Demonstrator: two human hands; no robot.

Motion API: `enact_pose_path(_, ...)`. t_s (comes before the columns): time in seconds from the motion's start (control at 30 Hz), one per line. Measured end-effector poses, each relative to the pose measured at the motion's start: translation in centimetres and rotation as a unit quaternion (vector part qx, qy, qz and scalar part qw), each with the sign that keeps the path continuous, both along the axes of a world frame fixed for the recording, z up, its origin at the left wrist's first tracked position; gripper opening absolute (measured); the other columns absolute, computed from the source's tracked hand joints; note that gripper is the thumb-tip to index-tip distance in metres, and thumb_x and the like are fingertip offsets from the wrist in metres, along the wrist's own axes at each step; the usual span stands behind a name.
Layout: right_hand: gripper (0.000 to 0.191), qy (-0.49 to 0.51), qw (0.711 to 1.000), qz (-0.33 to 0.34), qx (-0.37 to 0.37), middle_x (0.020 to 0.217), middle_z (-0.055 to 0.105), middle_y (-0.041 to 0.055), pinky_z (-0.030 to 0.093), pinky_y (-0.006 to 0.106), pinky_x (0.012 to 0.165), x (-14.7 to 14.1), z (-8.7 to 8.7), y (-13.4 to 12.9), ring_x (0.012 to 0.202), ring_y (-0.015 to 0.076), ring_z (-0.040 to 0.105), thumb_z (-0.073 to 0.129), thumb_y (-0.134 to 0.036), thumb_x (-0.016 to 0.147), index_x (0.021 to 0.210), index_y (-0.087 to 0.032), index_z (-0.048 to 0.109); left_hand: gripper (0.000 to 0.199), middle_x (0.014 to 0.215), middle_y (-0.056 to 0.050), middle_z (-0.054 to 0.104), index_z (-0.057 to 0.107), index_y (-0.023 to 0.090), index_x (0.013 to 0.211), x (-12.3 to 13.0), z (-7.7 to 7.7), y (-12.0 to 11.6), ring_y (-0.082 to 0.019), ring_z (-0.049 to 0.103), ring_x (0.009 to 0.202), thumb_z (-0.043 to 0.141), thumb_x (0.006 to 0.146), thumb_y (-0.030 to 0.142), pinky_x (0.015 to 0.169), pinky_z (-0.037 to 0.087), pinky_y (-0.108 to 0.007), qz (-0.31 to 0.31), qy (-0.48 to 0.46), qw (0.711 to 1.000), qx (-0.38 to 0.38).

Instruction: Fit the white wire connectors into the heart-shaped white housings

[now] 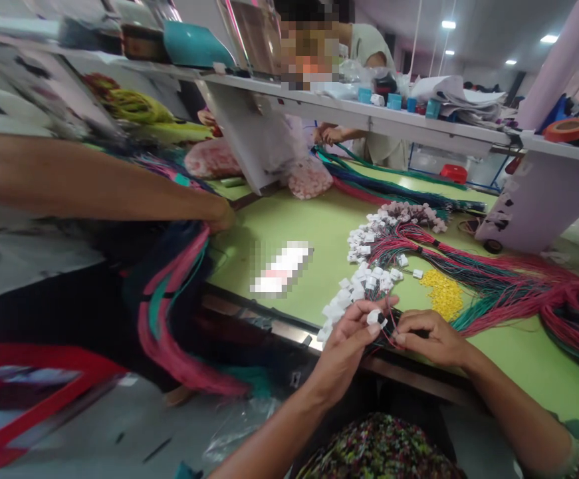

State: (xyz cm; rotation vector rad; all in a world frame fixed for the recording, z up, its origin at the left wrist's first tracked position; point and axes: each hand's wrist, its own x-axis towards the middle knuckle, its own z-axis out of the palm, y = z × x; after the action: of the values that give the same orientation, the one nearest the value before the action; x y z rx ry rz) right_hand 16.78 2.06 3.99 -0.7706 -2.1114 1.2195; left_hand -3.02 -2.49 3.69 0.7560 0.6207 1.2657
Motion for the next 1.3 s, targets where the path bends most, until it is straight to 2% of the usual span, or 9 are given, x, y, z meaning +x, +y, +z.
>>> enact_pose_path(0.07,0.035,-0.015,0.999,0.011,0.03,0.07,0.065,0.0023,0.044,0.028,0.068,0.0,0.1,-0.1,0.069,0.0157,0.058,0.058,-0.041,0.098,0.075,-0.018,0.071,0.021,0.113,-0.006,0.078,0.07,0.022,0.095,0.1,-0.2,-0.1,-0.022,0.07,0.099,0.081,0.081,0.032,0.089,0.048,-0.032,-0.017,0.005,1.0,0.009)
enact_pose_path(0.17,0.033,-0.019,0.999,-0.005,0.028,0.074,0.064,0.0021,0.044,0.028,0.069,0.0,0.2,-0.4,0.071,0.016,0.058,0.059,-0.043,0.097,0.079,-0.018,0.07,0.019,0.103,-0.005,0.079,0.069,0.021,0.095,0.1,-0.4,-0.1,-0.021,0.07,0.096,0.08,0.083,0.032,0.088,0.048,-0.031,-0.024,0.014,0.999,0.028)
enact_pose_path(0.43,0.047,0.072,0.979,-0.165,-0.095,0.097,0.071,0.006,0.051,0.033,0.084,-0.6,-0.7,-0.3,0.09,0.0209,0.064,0.064,-0.062,0.09,0.11,-0.02,0.069,0.022,0.097,-0.004,0.08,0.068,0.021,0.098,0.1,0.0,-0.6,-0.021,0.071,0.092,0.08,0.084,0.033,0.092,0.048,-0.032,-0.015,0.012,1.0,-0.009)
enact_pose_path(0.6,0.05,0.1,0.98,-0.105,-0.133,0.092,0.067,0.0059,0.053,0.032,0.08,-0.6,-0.5,0.0,0.088,0.0204,0.062,0.067,-0.066,0.085,0.073,-0.017,0.072,0.022,0.098,-0.005,0.077,0.072,0.02,0.096,1.5,-0.1,-1.4,-0.02,0.069,0.096,0.08,0.083,0.037,0.093,0.048,-0.031,-0.057,0.01,0.998,-0.038)
enact_pose_path(0.7,0.043,0.138,0.96,-0.14,-0.197,0.087,0.068,0.0038,0.053,0.03,0.074,-0.5,-0.4,0.0,0.078,0.017,0.063,0.076,-0.061,0.079,0.083,-0.018,0.077,0.024,0.1,-0.005,0.075,0.075,0.02,0.093,2.3,0.0,-1.3,-0.022,0.068,0.096,0.084,0.079,0.036,0.091,0.052,-0.034,-0.047,-0.021,0.996,-0.067)
enact_pose_path(0.83,0.041,0.223,0.929,-0.189,-0.226,0.083,0.074,0.0034,0.053,0.033,0.085,-0.6,-0.4,0.1,0.079,0.0171,0.066,0.077,-0.059,0.079,0.086,-0.019,0.076,0.027,0.111,-0.005,0.075,0.077,0.021,0.095,2.2,0.4,-1.0,-0.021,0.066,0.101,0.088,0.074,0.033,0.091,0.054,-0.033,0.019,-0.024,0.994,-0.102)
enact_pose_path(1.0,0.043,0.288,0.907,-0.183,-0.247,0.079,0.073,0.0038,0.054,0.035,0.082,-0.7,0.0,0.4,0.079,0.0207,0.069,0.073,-0.062,0.083,0.086,-0.02,0.067,0.034,0.107,-0.005,0.078,0.078,0.02,0.098,1.3,0.4,-1.3,-0.016,0.067,0.09,0.091,0.069,0.032,0.08,0.053,-0.024,0.07,-0.003,0.989,-0.132)
enact_pose_path(1.1,0.04,0.296,0.905,-0.164,-0.257,0.069,0.065,-0.0008,0.053,0.035,0.079,-0.5,0.2,0.4,0.075,0.0205,0.068,0.071,-0.06,0.085,0.088,-0.022,0.06,0.038,0.1,-0.006,0.08,0.078,0.018,0.102,1.0,-0.1,-1.3,-0.013,0.067,0.078,0.092,0.068,0.031,0.072,0.053,-0.023,0.072,-0.014,0.985,-0.154)
enact_pose_path(1.3,0.039,0.287,0.926,-0.151,-0.195,0.059,0.049,-0.0044,0.047,0.032,0.07,0.2,0.7,0.4,0.065,0.0176,0.06,0.064,-0.059,0.092,0.081,-0.021,0.06,0.049,0.108,-0.011,0.08,0.072,0.015,0.117,0.8,-0.1,-1.0,-0.012,0.067,0.074,0.089,0.072,0.027,0.067,0.054,-0.022,0.076,-0.039,0.984,-0.159)
